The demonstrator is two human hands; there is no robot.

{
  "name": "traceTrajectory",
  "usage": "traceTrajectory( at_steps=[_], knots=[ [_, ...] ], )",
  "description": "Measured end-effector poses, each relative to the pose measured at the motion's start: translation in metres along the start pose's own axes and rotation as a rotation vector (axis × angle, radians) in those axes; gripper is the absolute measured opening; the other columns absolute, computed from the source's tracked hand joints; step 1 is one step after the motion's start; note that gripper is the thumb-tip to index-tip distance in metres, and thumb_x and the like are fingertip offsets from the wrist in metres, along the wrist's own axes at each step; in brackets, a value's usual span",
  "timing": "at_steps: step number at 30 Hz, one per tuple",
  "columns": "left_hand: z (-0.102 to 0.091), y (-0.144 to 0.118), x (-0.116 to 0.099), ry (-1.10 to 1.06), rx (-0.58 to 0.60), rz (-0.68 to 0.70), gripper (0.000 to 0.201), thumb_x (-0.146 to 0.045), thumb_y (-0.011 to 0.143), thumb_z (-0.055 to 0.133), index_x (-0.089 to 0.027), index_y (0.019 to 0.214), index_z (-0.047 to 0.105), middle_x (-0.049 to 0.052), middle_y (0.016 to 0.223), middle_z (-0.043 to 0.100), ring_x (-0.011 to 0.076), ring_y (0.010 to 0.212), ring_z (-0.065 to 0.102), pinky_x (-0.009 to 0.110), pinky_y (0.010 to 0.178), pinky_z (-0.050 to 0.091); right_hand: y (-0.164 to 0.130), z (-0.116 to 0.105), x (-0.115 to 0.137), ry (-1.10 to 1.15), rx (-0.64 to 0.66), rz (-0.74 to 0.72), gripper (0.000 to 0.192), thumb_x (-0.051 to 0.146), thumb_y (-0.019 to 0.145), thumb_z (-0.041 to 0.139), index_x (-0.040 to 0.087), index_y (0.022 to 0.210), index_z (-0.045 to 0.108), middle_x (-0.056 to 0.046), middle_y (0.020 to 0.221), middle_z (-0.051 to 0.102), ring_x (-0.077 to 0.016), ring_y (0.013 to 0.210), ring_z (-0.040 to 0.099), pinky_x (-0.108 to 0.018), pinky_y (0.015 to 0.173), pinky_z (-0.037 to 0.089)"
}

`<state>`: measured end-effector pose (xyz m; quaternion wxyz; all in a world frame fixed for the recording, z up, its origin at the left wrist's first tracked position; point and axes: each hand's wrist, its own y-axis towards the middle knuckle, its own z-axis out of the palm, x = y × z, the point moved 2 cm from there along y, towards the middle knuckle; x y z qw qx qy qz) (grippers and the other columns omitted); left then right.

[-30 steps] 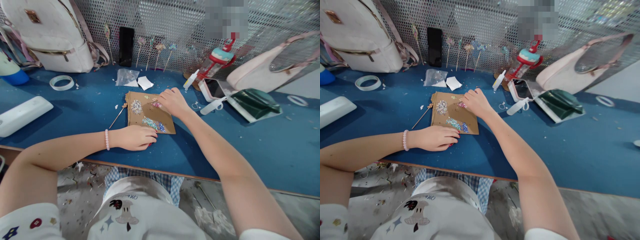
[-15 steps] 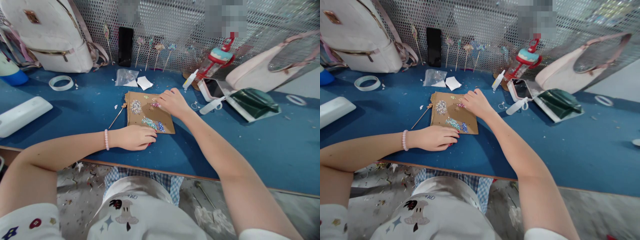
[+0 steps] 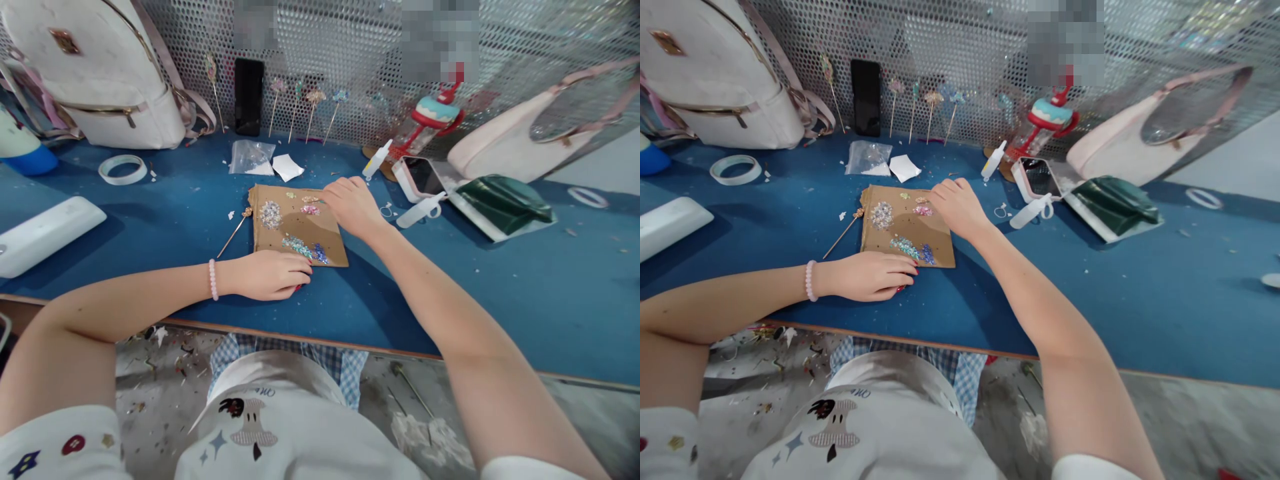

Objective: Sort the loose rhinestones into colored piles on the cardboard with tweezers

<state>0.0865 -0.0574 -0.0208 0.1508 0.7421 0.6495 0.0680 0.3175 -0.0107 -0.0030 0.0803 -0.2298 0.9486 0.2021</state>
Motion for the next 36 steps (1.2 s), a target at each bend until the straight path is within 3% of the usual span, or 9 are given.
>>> traceTrajectory(
  at_steps=[5,11,14,16,21,29,36],
  knots=[
    [0.0,0.0,0.0,0.002,0.035,-0.02,0.024,-0.016,0.096,0.049,-0.01,0.11,0.067,0.015,0.12,0.068,0.0247,0.121,0.06,0.036,0.102,0.052,-0.028,0.004,-0.005,0.114,-0.025,0.058,0.026,0.015,0.094,0.037,0.018,0.098,0.062,-0.012,0.099,0.068,-0.0277,0.1,0.056,-0.041,0.086,0.037],
    [-0.003,0.0,0.0,0.0,0.009,0.0,0.025,-0.016,0.097,0.047,-0.008,0.109,0.067,0.017,0.119,0.068,0.0257,0.119,0.061,0.037,0.1,0.054,-0.068,0.004,-0.013,0.417,0.032,0.149,0.019,0.017,0.09,0.035,0.022,0.095,0.052,-0.011,0.092,0.063,-0.0251,0.086,0.058,-0.039,0.079,0.044],
    [-0.004,0.0,0.0,-0.002,0.017,-0.004,0.025,-0.016,0.097,0.047,-0.008,0.11,0.067,0.017,0.12,0.067,0.0263,0.12,0.061,0.037,0.099,0.055,-0.078,-0.002,-0.015,0.595,0.112,0.267,0.012,0.03,0.093,0.037,0.024,0.094,0.047,-0.005,0.084,0.06,-0.0208,0.073,0.056,-0.035,0.069,0.044],
    [-0.004,0.0,0.0,0.0,0.027,-0.012,0.025,-0.016,0.097,0.047,-0.008,0.111,0.067,0.017,0.122,0.067,0.0263,0.121,0.06,0.037,0.1,0.054,-0.08,-0.005,-0.015,0.656,0.212,0.302,0.018,0.04,0.093,0.039,0.024,0.088,0.047,-0.001,0.076,0.056,-0.0186,0.067,0.053,-0.032,0.064,0.042],
    [-0.004,0.0,0.001,0.007,0.036,-0.015,0.024,-0.016,0.096,0.049,-0.01,0.112,0.067,0.016,0.122,0.067,0.0256,0.123,0.059,0.037,0.102,0.054,-0.077,-0.009,-0.009,0.646,0.392,0.265,0.027,0.047,0.085,0.052,0.024,0.073,0.045,0.001,0.063,0.053,-0.0159,0.058,0.049,-0.029,0.058,0.037],
    [-0.006,0.002,0.002,0.007,0.033,-0.008,0.025,-0.016,0.096,0.048,-0.009,0.11,0.067,0.016,0.12,0.068,0.0275,0.122,0.06,0.039,0.1,0.055,-0.071,-0.015,0.003,0.597,0.44,0.232,0.019,0.034,0.089,0.047,0.023,0.075,0.044,0.0,0.069,0.059,-0.0162,0.061,0.054,-0.029,0.058,0.036],
    [-0.006,0.001,0.002,-0.032,0.008,-0.014,0.024,-0.015,0.095,0.051,-0.01,0.111,0.067,0.018,0.119,0.068,0.0277,0.122,0.06,0.041,0.1,0.055,-0.07,-0.013,0.003,0.601,0.404,0.201,0.017,0.032,0.091,0.045,0.023,0.076,0.045,-0.001,0.071,0.06,-0.017,0.062,0.055,-0.029,0.06,0.037]
  ],
)
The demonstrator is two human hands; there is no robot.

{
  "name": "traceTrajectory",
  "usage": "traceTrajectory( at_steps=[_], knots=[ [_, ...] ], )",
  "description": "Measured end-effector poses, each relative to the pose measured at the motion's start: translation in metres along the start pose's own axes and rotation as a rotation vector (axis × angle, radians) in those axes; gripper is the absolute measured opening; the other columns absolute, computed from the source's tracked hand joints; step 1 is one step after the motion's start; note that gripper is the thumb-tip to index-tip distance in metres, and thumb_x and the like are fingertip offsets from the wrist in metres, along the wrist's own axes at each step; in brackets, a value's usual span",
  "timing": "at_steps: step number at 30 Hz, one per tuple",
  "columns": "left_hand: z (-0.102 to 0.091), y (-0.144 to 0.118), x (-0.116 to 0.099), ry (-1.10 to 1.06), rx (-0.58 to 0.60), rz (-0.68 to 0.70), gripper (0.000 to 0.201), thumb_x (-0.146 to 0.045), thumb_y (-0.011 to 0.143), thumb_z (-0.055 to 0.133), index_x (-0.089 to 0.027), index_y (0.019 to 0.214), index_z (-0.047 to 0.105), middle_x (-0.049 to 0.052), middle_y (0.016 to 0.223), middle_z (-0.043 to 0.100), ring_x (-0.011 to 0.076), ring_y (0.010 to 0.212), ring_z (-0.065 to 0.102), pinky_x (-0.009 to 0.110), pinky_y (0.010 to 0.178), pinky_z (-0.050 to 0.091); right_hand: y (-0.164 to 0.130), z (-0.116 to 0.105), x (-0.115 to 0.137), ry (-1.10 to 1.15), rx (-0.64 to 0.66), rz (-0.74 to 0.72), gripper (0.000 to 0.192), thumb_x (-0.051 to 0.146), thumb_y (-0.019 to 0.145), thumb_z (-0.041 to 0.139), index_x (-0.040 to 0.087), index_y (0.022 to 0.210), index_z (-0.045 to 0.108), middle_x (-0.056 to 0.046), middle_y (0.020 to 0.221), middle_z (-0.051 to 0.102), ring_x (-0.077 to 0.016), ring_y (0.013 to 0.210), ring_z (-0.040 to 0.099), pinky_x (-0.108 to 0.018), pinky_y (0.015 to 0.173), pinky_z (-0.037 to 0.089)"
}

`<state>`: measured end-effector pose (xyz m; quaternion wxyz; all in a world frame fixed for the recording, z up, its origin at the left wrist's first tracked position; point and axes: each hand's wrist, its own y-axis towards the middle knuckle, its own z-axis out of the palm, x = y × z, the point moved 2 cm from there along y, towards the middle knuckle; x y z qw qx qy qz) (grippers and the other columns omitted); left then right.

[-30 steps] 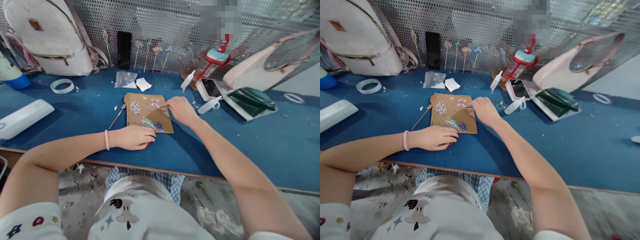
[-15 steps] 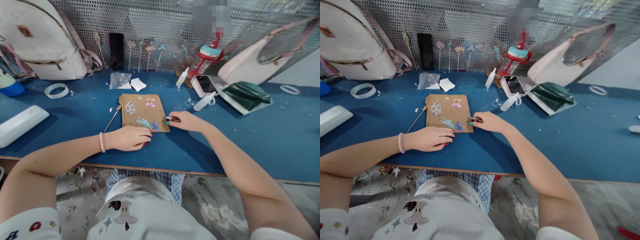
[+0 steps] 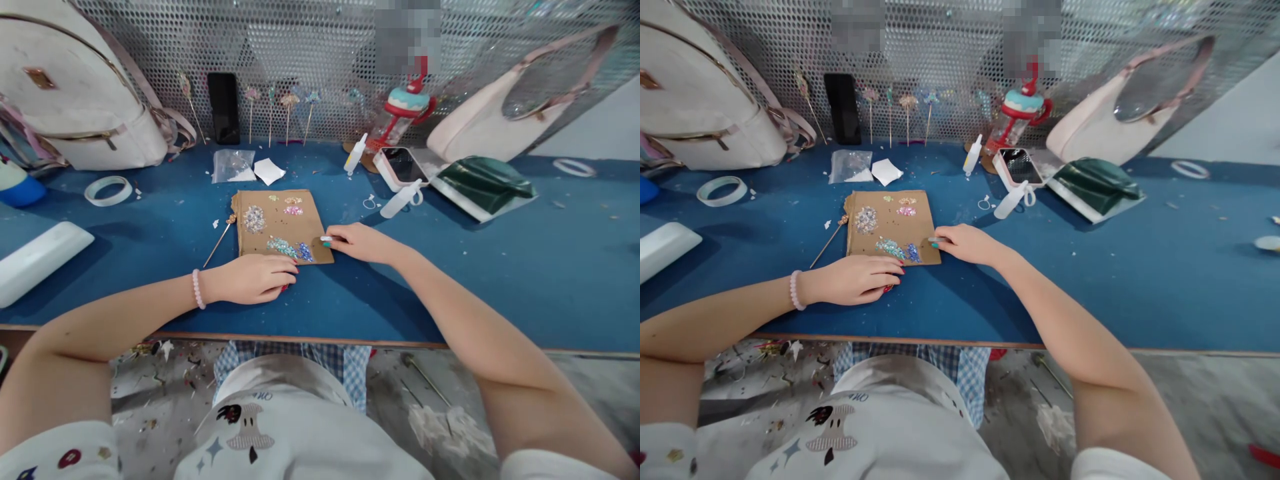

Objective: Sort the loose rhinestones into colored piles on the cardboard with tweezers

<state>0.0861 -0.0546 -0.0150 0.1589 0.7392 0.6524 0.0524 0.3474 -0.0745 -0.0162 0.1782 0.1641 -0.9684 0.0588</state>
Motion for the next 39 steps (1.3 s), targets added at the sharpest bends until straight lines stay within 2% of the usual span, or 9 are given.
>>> traceTrajectory(
  at_steps=[3,7,14,21,30,35,39],
  knots=[
    [0.0,-0.001,0.0,0.006,0.001,0.003,0.024,-0.015,0.095,0.051,-0.01,0.111,0.067,0.018,0.12,0.068,0.0275,0.122,0.06,0.041,0.101,0.054,-0.002,-0.001,0.001,0.031,-0.049,0.027,0.008,0.031,0.089,0.047,0.024,0.086,0.045,-0.001,0.075,0.062,-0.0177,0.064,0.057,-0.029,0.06,0.039],
    [0.0,0.0,0.0,0.041,0.005,0.024,0.025,-0.016,0.096,0.047,-0.008,0.11,0.067,0.018,0.12,0.068,0.0272,0.122,0.06,0.039,0.102,0.054,-0.006,-0.002,0.005,0.035,-0.121,0.01,0.006,0.024,0.091,0.039,0.023,0.094,0.044,-0.004,0.082,0.063,-0.019,0.068,0.059,-0.031,0.062,0.043],
    [0.0,0.001,-0.001,0.071,0.019,0.023,0.023,-0.017,0.097,0.049,-0.011,0.109,0.067,0.015,0.119,0.069,0.0246,0.12,0.062,0.037,0.102,0.053,0.001,0.006,0.014,-0.071,-0.279,-0.237,0.018,0.017,0.091,0.042,0.021,0.093,0.059,-0.011,0.1,0.069,-0.0246,0.094,0.062,-0.04,0.083,0.047],
    [0.0,0.001,-0.002,0.058,0.012,0.036,0.025,-0.017,0.097,0.046,-0.01,0.108,0.067,0.015,0.118,0.069,0.0243,0.115,0.064,0.035,0.097,0.056,0.004,0.013,0.022,-0.259,-0.395,-0.299,0.03,0.019,0.098,0.041,0.021,0.099,0.071,-0.009,0.098,0.072,-0.0218,0.093,0.062,-0.037,0.08,0.042],
    [0.0,0.002,-0.002,0.059,-0.012,0.058,0.026,-0.016,0.098,0.044,-0.009,0.107,0.067,0.015,0.115,0.07,0.0248,0.111,0.065,0.036,0.094,0.057,0.001,0.012,0.023,-0.395,-0.444,-0.409,0.031,0.013,0.098,0.041,0.02,0.099,0.071,-0.007,0.096,0.072,-0.0199,0.088,0.06,-0.037,0.081,0.04],
    [0.0,0.001,-0.002,0.062,-0.007,0.045,0.024,-0.017,0.097,0.047,-0.011,0.108,0.067,0.015,0.117,0.069,0.0234,0.113,0.064,0.035,0.096,0.057,0.0,0.012,0.019,-0.258,-0.475,-0.367,0.032,0.013,0.097,0.038,0.016,0.116,0.065,-0.013,0.107,0.069,-0.0242,0.096,0.061,-0.043,0.085,0.049],
    [0.0,0.0,-0.002,0.059,-0.009,0.047,0.024,-0.016,0.097,0.047,-0.011,0.108,0.067,0.015,0.118,0.069,0.0237,0.114,0.064,0.035,0.093,0.058,0.0,0.012,0.017,-0.092,-0.5,-0.323,0.032,0.013,0.096,0.039,0.019,0.114,0.064,-0.013,0.111,0.066,-0.0256,0.105,0.061,-0.048,0.092,0.05]
  ],
)
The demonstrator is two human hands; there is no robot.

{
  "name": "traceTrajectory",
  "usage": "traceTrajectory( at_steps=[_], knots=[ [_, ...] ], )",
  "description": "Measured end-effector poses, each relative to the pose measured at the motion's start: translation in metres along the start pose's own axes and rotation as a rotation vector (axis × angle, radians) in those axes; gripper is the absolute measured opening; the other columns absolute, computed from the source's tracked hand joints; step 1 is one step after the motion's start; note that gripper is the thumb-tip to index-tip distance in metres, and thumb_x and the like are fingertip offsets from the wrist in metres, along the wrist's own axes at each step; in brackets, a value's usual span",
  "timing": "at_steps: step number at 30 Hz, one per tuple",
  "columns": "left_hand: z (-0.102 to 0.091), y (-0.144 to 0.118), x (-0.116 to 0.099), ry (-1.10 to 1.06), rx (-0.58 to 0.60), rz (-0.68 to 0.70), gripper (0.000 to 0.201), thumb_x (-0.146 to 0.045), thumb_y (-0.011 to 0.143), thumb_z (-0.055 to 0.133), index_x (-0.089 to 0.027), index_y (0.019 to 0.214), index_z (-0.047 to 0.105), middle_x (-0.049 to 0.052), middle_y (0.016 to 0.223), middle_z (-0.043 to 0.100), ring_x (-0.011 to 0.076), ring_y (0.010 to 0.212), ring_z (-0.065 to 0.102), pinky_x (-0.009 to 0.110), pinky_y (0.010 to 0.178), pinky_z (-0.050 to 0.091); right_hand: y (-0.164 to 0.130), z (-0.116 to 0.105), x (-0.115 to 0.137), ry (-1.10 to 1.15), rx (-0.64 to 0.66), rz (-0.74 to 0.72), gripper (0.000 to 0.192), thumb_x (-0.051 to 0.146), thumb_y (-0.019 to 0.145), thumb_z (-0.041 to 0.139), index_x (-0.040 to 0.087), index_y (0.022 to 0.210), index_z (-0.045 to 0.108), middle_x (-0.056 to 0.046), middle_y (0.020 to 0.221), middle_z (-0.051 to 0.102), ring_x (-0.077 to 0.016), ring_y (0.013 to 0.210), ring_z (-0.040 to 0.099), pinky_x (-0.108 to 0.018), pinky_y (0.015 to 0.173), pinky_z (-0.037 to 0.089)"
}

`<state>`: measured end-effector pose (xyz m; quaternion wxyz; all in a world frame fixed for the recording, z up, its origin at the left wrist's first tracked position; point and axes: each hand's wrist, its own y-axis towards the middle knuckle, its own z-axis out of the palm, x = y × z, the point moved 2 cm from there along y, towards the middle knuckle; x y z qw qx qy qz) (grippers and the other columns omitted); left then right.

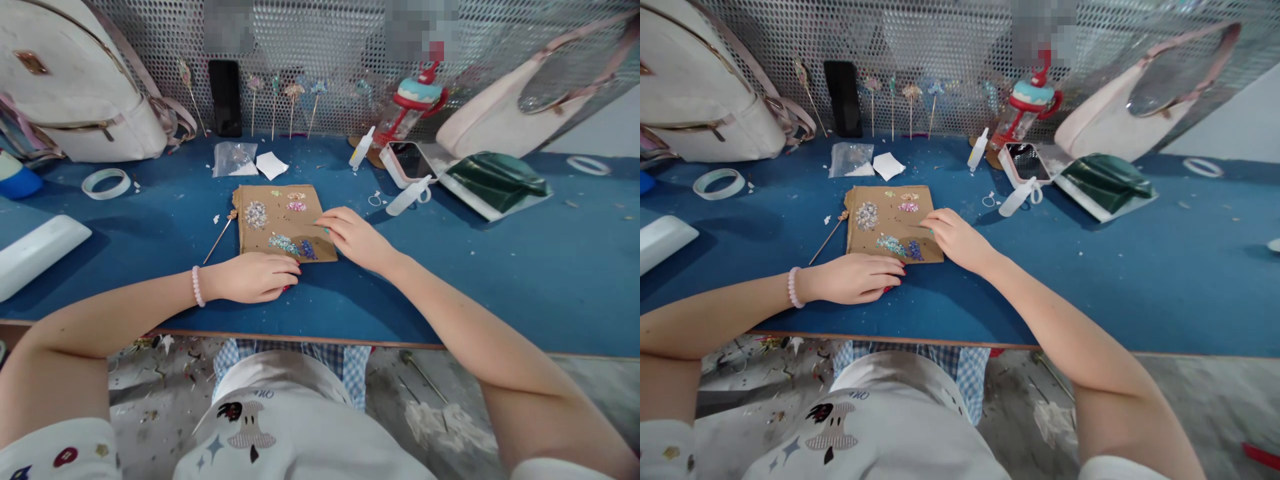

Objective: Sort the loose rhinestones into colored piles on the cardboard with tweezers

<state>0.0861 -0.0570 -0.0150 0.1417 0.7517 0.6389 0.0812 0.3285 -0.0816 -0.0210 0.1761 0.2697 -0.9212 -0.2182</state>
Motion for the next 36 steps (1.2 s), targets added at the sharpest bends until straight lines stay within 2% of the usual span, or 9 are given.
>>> traceTrajectory(
  at_steps=[8,12,15,18,22,25,27,30,36],
  knots=[
    [0.001,-0.001,0.0,-0.014,-0.002,-0.002,0.023,-0.016,0.097,0.047,-0.011,0.109,0.067,0.015,0.119,0.069,0.023,0.113,0.065,0.034,0.093,0.058,0.001,-0.015,0.003,0.075,-0.201,0.074,0.011,0.025,0.09,0.06,0.026,0.084,0.069,-0.006,0.094,0.068,-0.0246,0.092,0.062,-0.048,0.085,0.049],
    [0.001,-0.001,0.0,-0.016,-0.017,0.013,0.025,-0.016,0.097,0.046,-0.009,0.109,0.067,0.015,0.118,0.069,0.0239,0.111,0.066,0.035,0.091,0.059,-0.001,-0.019,0.003,0.268,-0.256,0.252,0.011,0.034,0.087,0.066,0.024,0.082,0.067,-0.005,0.085,0.07,-0.0215,0.081,0.065,-0.041,0.076,0.052],
    [0.001,-0.001,0.0,-0.009,-0.012,0.006,0.024,-0.016,0.098,0.046,-0.011,0.108,0.067,0.015,0.119,0.069,0.023,0.111,0.066,0.034,0.092,0.059,-0.002,-0.016,-0.001,0.547,-0.18,0.387,0.025,0.046,0.079,0.073,0.023,0.081,0.066,-0.004,0.083,0.071,-0.0187,0.073,0.065,-0.036,0.067,0.053],
    [0.0,-0.001,0.0,-0.006,-0.011,0.009,0.024,-0.016,0.097,0.046,-0.011,0.108,0.067,0.015,0.119,0.069,0.0234,0.111,0.066,0.035,0.092,0.059,-0.003,-0.011,-0.008,0.77,-0.093,0.428,0.034,0.052,0.07,0.079,0.022,0.077,0.065,-0.003,0.081,0.071,-0.0164,0.07,0.065,-0.032,0.065,0.053],
    [-0.001,-0.001,0.0,-0.014,-0.024,0.018,0.025,-0.017,0.098,0.046,-0.009,0.107,0.067,0.016,0.118,0.069,0.0246,0.11,0.067,0.036,0.091,0.059,-0.004,-0.007,-0.018,0.893,-0.082,0.474,0.039,0.054,0.065,0.082,0.021,0.074,0.063,-0.001,0.076,0.069,-0.0153,0.07,0.064,-0.031,0.067,0.053],
    [0.0,-0.001,0.0,-0.02,-0.01,0.01,0.025,-0.017,0.098,0.046,-0.009,0.108,0.067,0.016,0.119,0.069,0.0245,0.11,0.067,0.036,0.092,0.059,-0.003,-0.01,-0.017,0.927,-0.059,0.458,0.04,0.061,0.075,0.072,0.022,0.078,0.063,-0.002,0.077,0.069,-0.0161,0.072,0.064,-0.032,0.069,0.053],
    [0.0,-0.001,0.0,-0.024,0.002,0.005,0.025,-0.017,0.097,0.047,-0.009,0.109,0.067,0.016,0.12,0.068,0.0246,0.111,0.066,0.036,0.093,0.059,-0.003,-0.015,-0.012,0.893,0.025,0.412,0.041,0.062,0.086,0.059,0.022,0.08,0.063,-0.003,0.078,0.069,-0.0163,0.071,0.064,-0.032,0.069,0.052],
    [0.0,-0.001,0.0,-0.029,0.02,-0.008,0.024,-0.017,0.097,0.049,-0.01,0.11,0.068,0.016,0.12,0.068,0.0241,0.113,0.066,0.036,0.094,0.058,-0.003,-0.024,-0.004,0.647,0.227,0.296,0.037,0.054,0.094,0.049,0.022,0.082,0.062,-0.002,0.072,0.067,-0.0144,0.061,0.06,-0.03,0.063,0.048],
    [-0.001,0.0,-0.002,-0.026,-0.031,-0.001,0.025,-0.016,0.098,0.046,-0.009,0.109,0.067,0.016,0.118,0.069,0.0237,0.111,0.066,0.036,0.091,0.059,-0.003,-0.027,0.007,0.112,0.387,-0.099,0.04,0.038,0.102,0.038,0.021,0.083,0.069,-0.006,0.083,0.071,-0.0175,0.076,0.064,-0.031,0.067,0.045]
  ],
)
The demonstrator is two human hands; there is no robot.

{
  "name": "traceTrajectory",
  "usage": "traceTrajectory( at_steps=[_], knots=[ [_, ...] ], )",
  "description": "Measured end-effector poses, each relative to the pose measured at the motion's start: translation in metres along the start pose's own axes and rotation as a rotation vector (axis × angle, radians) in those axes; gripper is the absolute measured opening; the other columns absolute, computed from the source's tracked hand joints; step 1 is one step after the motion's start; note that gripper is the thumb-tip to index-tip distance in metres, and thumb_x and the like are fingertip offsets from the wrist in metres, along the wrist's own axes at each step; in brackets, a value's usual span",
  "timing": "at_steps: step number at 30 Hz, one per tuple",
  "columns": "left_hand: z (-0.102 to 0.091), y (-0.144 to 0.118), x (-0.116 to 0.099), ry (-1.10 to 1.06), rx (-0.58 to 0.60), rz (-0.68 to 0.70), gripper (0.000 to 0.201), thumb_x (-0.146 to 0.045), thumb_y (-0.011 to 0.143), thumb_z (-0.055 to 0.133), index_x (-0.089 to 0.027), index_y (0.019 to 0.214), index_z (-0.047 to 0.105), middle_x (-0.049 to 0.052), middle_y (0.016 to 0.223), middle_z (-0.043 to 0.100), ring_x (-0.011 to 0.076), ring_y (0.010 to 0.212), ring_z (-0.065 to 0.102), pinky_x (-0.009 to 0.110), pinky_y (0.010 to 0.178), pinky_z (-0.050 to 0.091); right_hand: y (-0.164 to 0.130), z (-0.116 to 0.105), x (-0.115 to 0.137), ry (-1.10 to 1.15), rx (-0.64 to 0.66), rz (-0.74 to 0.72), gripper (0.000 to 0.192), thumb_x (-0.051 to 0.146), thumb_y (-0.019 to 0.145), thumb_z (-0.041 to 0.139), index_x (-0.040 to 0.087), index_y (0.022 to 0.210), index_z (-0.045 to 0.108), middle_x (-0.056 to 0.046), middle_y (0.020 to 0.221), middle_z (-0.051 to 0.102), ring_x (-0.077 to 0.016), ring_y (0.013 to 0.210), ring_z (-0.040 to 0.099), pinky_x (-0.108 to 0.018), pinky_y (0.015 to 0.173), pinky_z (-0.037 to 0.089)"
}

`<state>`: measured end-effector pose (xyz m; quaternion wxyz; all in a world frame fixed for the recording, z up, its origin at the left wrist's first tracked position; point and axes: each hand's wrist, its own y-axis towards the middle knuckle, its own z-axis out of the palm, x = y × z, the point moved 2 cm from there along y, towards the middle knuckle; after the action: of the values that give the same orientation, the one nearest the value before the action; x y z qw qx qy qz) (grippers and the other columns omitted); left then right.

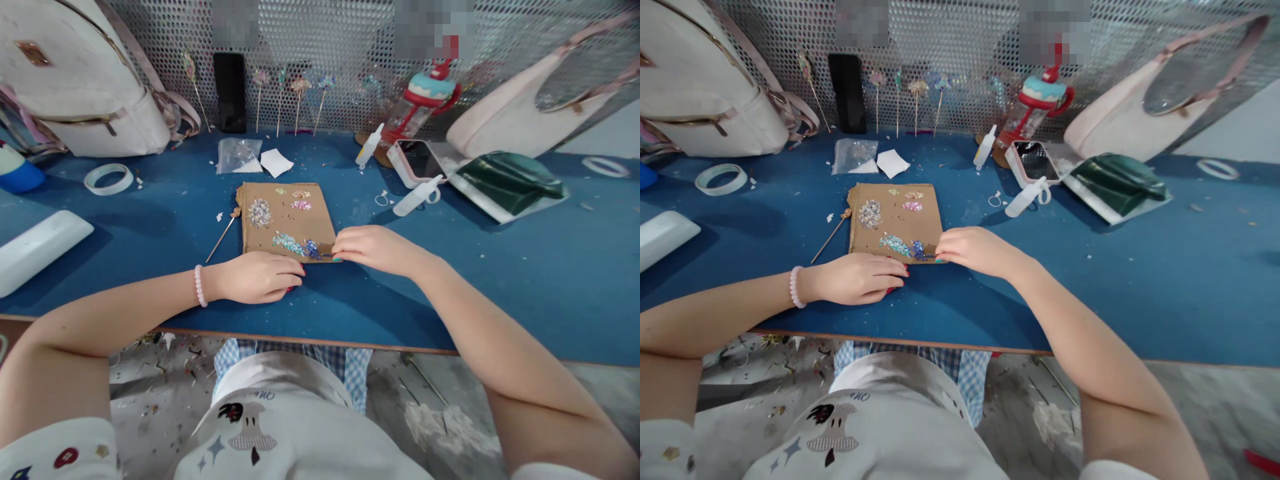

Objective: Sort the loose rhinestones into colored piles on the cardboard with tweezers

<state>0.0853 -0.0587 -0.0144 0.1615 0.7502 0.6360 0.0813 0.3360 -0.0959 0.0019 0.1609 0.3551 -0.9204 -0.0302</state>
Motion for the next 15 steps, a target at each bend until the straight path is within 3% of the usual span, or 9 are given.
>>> traceTrajectory(
  at_steps=[4,8,12,15],
  knots=[
    [-0.002,0.002,0.001,0.04,-0.105,-0.059,0.025,-0.022,0.101,0.045,-0.01,0.112,0.064,0.014,0.113,0.071,0.0219,0.106,0.067,0.035,0.09,0.059,0.005,0.006,0.023,-0.246,-0.01,-0.158,0.039,0.031,0.103,0.039,0.019,0.081,0.068,-0.005,0.076,0.068,-0.017,0.073,0.06,-0.031,0.065,0.042],
    [-0.004,0.003,0.0,0.095,-0.121,-0.09,0.035,-0.037,0.102,0.045,-0.009,0.104,0.065,0.011,0.093,0.072,0.0199,0.083,0.067,0.032,0.072,0.055,0.011,0.018,0.054,-0.4,-0.071,-0.289,0.037,0.026,0.102,0.042,0.018,0.077,0.067,-0.003,0.07,0.065,-0.0154,0.069,0.057,-0.031,0.063,0.037],
    [-0.005,0.005,-0.004,0.183,-0.04,-0.08,0.039,-0.032,0.105,0.039,-0.016,0.081,0.066,0.004,0.073,0.066,0.0147,0.068,0.06,0.028,0.061,0.044,0.014,0.028,0.065,-0.421,-0.122,-0.295,0.037,0.026,0.103,0.041,0.018,0.078,0.068,-0.003,0.069,0.065,-0.0151,0.067,0.056,-0.03,0.062,0.035],
    [-0.008,0.005,-0.006,0.251,-0.075,-0.081,0.039,-0.027,0.104,0.038,-0.017,0.078,0.064,0.003,0.071,0.065,0.0136,0.066,0.057,0.028,0.06,0.04,0.012,0.024,0.058,-0.366,-0.118,-0.253,0.037,0.032,0.102,0.042,0.017,0.081,0.069,-0.004,0.07,0.066,-0.0154,0.068,0.057,-0.03,0.064,0.036]
  ],
)
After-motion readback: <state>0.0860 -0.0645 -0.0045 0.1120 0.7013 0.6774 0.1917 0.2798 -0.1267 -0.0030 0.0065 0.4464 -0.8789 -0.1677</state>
